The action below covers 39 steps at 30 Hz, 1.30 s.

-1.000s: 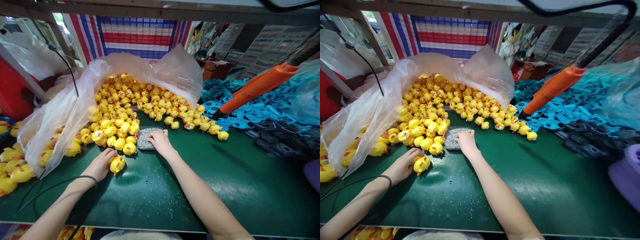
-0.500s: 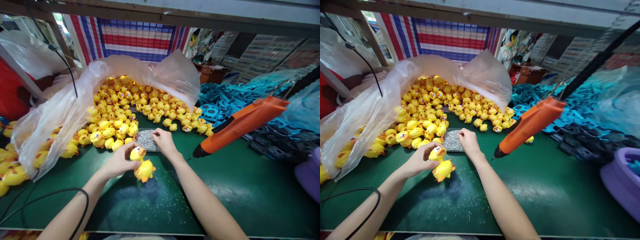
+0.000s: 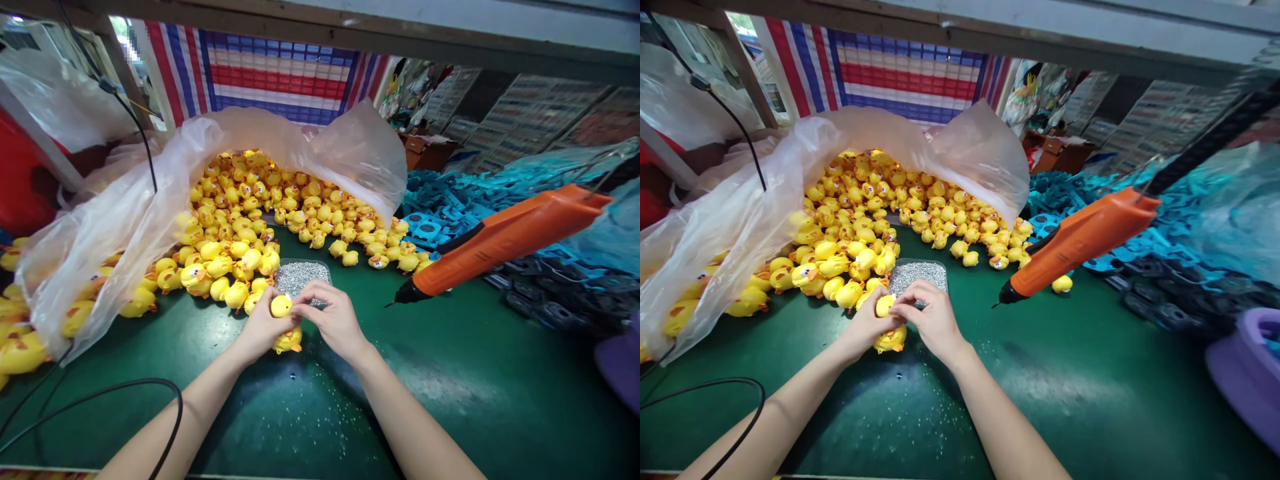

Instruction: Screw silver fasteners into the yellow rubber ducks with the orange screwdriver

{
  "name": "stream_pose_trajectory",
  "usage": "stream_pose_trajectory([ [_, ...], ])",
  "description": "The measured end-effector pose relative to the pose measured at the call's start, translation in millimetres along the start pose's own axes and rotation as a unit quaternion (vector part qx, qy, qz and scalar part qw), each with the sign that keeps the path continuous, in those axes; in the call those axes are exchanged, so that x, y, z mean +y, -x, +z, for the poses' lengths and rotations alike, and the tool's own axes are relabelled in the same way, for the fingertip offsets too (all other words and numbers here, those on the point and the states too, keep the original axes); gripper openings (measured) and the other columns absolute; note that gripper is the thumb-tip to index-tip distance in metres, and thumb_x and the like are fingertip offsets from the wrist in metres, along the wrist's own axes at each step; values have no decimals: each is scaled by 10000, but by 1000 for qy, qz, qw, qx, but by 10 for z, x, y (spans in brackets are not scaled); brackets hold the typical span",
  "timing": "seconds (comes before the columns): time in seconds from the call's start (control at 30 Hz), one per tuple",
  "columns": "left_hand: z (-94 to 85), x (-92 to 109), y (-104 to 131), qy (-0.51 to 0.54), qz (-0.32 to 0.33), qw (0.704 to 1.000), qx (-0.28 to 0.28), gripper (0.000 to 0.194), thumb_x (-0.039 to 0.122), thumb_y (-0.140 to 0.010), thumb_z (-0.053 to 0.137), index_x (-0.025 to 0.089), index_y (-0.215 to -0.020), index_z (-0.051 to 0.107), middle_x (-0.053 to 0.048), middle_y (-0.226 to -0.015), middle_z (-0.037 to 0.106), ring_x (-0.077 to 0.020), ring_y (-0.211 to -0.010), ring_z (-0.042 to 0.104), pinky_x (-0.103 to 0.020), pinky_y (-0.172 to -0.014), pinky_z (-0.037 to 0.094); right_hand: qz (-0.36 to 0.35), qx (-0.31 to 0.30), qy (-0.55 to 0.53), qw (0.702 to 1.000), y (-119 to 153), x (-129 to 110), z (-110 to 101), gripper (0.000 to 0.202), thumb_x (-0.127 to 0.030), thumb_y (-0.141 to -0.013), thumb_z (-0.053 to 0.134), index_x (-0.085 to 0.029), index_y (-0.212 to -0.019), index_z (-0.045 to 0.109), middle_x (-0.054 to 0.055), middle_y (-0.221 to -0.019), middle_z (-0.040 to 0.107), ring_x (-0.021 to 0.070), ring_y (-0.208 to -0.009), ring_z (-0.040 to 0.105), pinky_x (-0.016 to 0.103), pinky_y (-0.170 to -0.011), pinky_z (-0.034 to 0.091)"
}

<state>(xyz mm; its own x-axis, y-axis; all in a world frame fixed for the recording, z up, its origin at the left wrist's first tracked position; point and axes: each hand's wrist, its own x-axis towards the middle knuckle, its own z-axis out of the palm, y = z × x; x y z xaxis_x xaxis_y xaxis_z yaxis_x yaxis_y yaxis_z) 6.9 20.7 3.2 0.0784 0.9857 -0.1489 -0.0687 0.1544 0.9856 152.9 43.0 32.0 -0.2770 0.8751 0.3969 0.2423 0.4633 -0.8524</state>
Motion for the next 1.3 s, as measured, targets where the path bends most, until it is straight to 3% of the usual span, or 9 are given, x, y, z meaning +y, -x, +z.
stream_pose_trajectory([
  [0.2,-3,-25,-28,-38,5,999,32,387,222,-531,692,220,-748,372,91,-625,422,-84,-578,378,-211,-544,320,-23,-20,38,999,28,60,62,191,-342,-791,721,-207,-656,720,15,-655,669,164,-689,589,325,-701,446],
  [0.37,12,-60,-17,-38,-1,999,20,370,195,-546,690,207,-815,437,77,-653,489,-97,-591,432,-221,-566,351,30,-34,41,998,0,121,67,267,-405,-742,747,-186,-615,661,3,-644,638,148,-643,572,287,-632,444],
  [0.53,25,6,18,59,-78,995,-10,427,265,-550,768,203,-839,459,63,-649,539,-110,-589,512,-237,-570,418,106,-11,188,976,-139,321,-51,184,-362,-792,690,-181,-815,667,37,-782,688,181,-747,607,315,-712,446],
  [0.67,2,73,36,169,-154,972,-47,415,274,-592,746,195,-889,468,-14,-724,666,-144,-600,595,-283,-583,496,136,-14,272,952,-256,496,-151,86,-196,-764,701,-179,-688,665,75,-805,705,261,-884,595,419,-832,336],
  [0.83,-25,95,18,259,-186,946,-50,345,245,-635,710,162,-913,523,-61,-749,696,-152,-590,616,-297,-564,534,147,-27,309,939,-312,582,-159,163,-153,-817,623,-175,-656,622,56,-820,702,244,-875,599,416,-837,279],
  [0.93,-27,79,2,266,-179,946,-43,316,236,-662,716,166,-898,518,-60,-729,688,-160,-611,627,-299,-579,540,135,-11,304,943,-301,531,-150,154,-179,-857,565,-176,-709,609,55,-843,680,225,-851,597,404,-835,297],
  [1.07,-19,60,-3,258,-177,949,-32,340,261,-666,744,182,-884,495,-34,-698,661,-164,-625,622,-304,-599,532,90,-14,253,963,-177,275,-105,142,-230,-880,544,-185,-758,602,37,-821,657,183,-781,598,344,-792,391],
  [1.17,-10,52,1,267,-162,950,-16,381,281,-634,778,175,-882,509,-9,-728,637,-139,-643,602,-262,-589,500,21,-76,172,982,2,31,-48,117,-228,-879,574,-197,-772,612,25,-832,659,171,-812,606,305,-759,430],
  [1.3,0,31,9,264,-129,956,-6,408,316,-591,813,158,-832,524,29,-709,587,-86,-627,541,-192,-550,420,-24,-148,171,974,182,-132,16,113,-186,-866,625,-198,-754,618,4,-830,649,171,-840,590,334,-786,391],
])
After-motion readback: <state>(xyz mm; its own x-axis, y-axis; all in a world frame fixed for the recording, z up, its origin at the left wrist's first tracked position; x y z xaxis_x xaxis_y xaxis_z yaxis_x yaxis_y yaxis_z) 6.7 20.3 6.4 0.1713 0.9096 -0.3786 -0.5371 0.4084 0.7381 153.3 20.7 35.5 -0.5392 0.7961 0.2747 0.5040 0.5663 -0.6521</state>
